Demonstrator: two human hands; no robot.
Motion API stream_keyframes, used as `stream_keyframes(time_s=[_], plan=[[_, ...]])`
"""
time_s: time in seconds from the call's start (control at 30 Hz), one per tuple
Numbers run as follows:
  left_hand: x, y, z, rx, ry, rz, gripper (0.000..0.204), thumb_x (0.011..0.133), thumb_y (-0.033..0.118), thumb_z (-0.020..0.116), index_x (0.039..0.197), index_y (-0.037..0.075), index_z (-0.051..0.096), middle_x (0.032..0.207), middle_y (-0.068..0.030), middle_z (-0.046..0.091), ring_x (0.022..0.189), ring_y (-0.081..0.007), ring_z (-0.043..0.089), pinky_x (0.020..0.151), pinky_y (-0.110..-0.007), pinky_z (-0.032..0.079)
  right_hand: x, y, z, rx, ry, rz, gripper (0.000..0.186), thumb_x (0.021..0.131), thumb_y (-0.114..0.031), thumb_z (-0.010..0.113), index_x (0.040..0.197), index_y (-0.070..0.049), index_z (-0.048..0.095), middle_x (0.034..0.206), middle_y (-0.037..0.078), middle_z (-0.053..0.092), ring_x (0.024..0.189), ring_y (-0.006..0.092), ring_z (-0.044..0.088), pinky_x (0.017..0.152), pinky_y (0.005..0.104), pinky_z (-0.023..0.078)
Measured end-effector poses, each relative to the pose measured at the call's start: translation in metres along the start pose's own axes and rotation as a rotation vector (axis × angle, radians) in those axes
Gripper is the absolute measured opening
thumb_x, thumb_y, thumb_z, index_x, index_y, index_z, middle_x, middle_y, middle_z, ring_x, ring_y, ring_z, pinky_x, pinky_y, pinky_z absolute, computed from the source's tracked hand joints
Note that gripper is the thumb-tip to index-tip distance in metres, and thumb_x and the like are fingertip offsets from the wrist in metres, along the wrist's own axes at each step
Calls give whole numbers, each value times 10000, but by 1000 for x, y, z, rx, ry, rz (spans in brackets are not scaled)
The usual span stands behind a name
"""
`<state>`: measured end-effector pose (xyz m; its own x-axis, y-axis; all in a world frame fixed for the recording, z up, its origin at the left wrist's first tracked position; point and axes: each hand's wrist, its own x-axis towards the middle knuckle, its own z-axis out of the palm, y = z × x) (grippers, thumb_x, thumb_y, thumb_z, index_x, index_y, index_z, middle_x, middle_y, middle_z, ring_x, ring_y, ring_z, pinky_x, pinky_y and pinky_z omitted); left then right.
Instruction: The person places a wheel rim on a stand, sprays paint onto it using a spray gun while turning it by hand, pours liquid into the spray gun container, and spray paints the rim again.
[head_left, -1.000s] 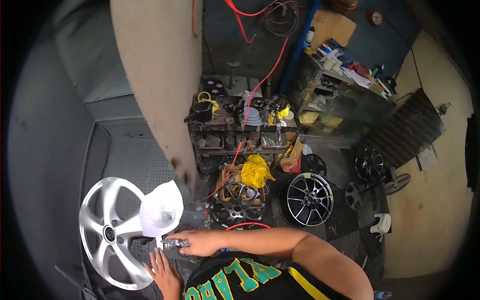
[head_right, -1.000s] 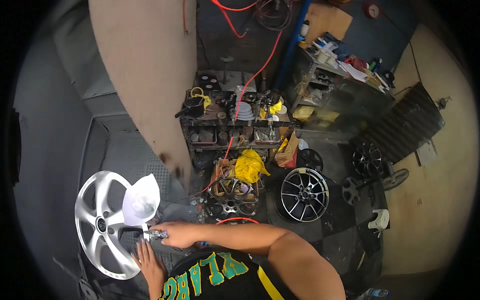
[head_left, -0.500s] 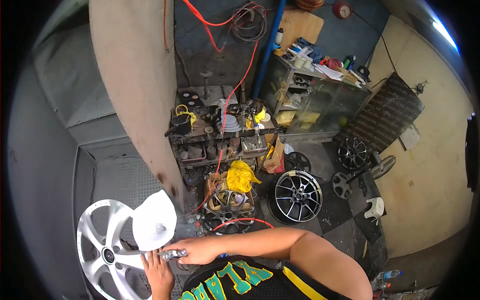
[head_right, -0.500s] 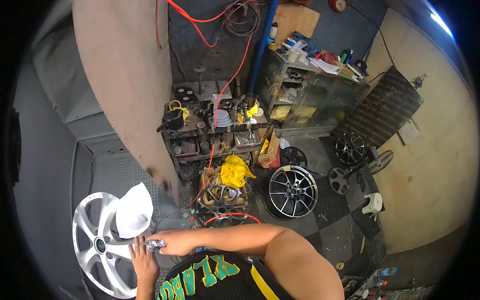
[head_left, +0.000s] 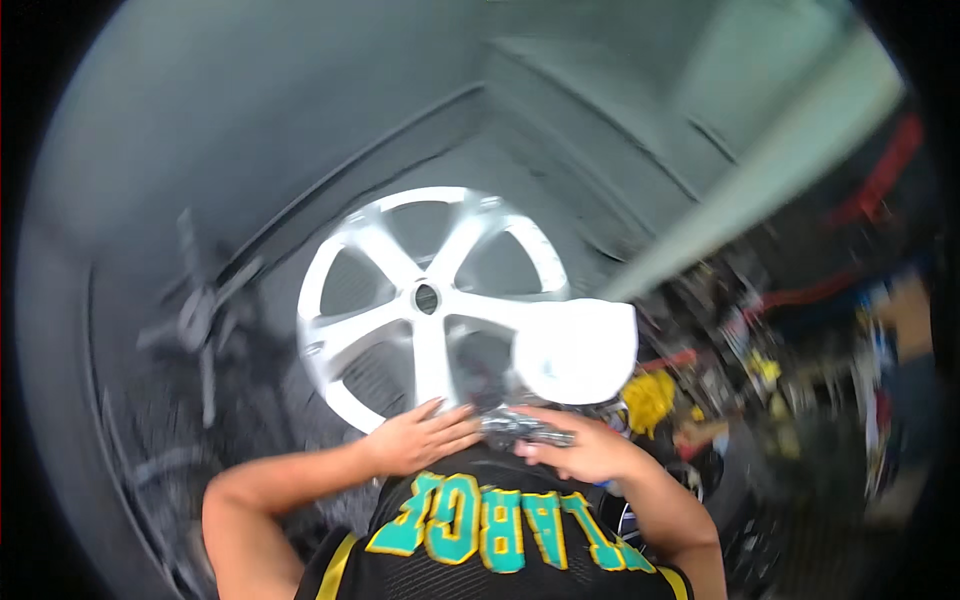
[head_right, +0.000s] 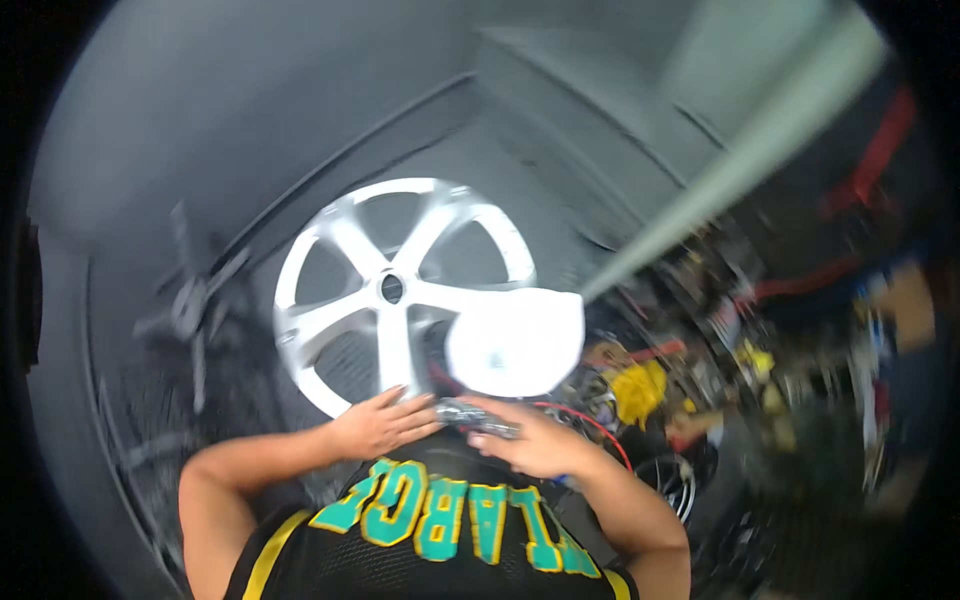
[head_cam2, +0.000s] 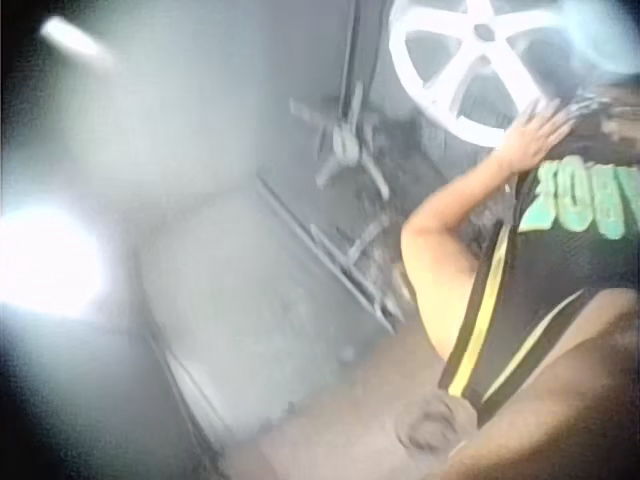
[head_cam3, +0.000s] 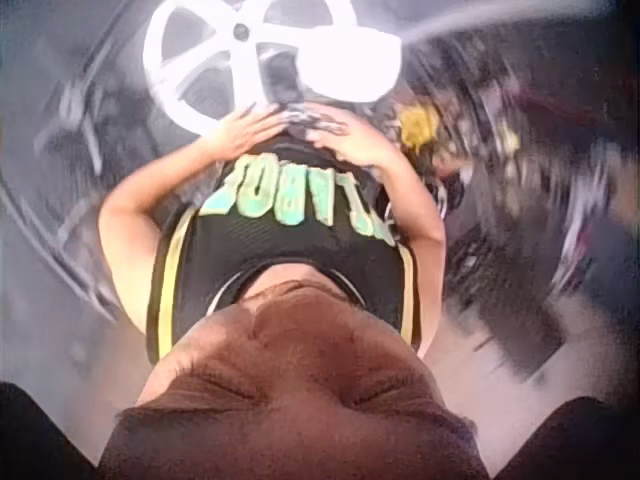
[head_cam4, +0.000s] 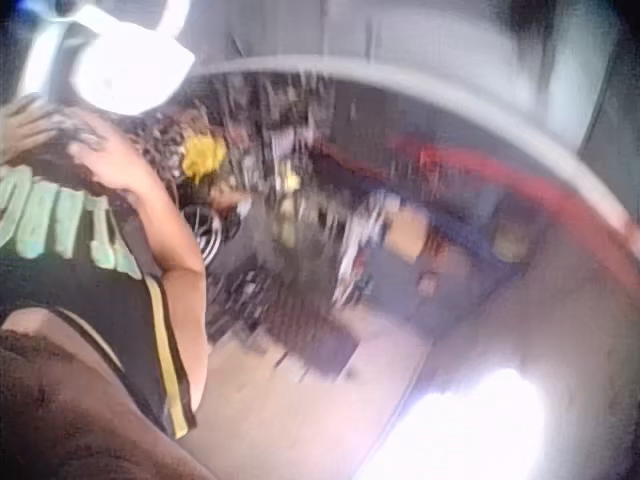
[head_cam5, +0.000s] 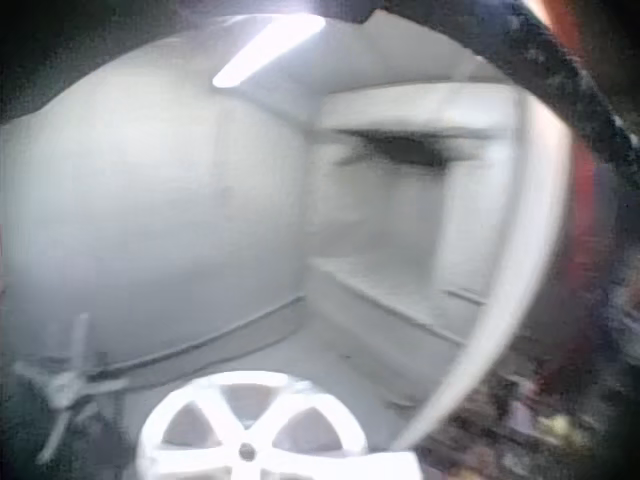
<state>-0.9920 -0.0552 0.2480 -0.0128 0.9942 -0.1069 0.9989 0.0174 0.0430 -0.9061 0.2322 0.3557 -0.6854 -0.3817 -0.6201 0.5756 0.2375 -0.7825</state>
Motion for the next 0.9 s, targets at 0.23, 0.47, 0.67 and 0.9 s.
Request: stream_keyframes(time_s=[0.23,0.47,0.67,0.9], plan=[[-87,-25,31,-119,98,-172,622,954,347,476,1541,192,341,1608,-48,315,1482,-223,295,1204,-505,133,49,-33,15,-104,-200,-116,595,971,-181,606,1509,-84,372,1029,17,640,652,48,525,539,201,461],[-149,-22,94,-308,523,-924,522,965,257,525,1460,110,447,1581,-132,339,1426,-324,374,1164,-514,283,99,-85,42,16,-63,-280,636,943,-85,625,1513,-58,346,1061,41,627,877,98,619,564,212,489],[-90,97,226,-1338,515,-1535,588,955,339,566,1454,50,450,1447,-225,494,1350,-400,455,1142,-418,333,91,-102,8,7,571,-553,544,938,-114,629,1439,-45,429,999,59,656,850,110,645,497,214,465],[-33,266,306,-2134,487,-1724,514,905,334,620,1312,25,570,1312,-222,588,1249,-393,538,1062,-432,404,59,-37,-82,14,700,-526,490,981,-176,575,1447,-109,439,1164,113,670,1013,204,683,493,228,465]])
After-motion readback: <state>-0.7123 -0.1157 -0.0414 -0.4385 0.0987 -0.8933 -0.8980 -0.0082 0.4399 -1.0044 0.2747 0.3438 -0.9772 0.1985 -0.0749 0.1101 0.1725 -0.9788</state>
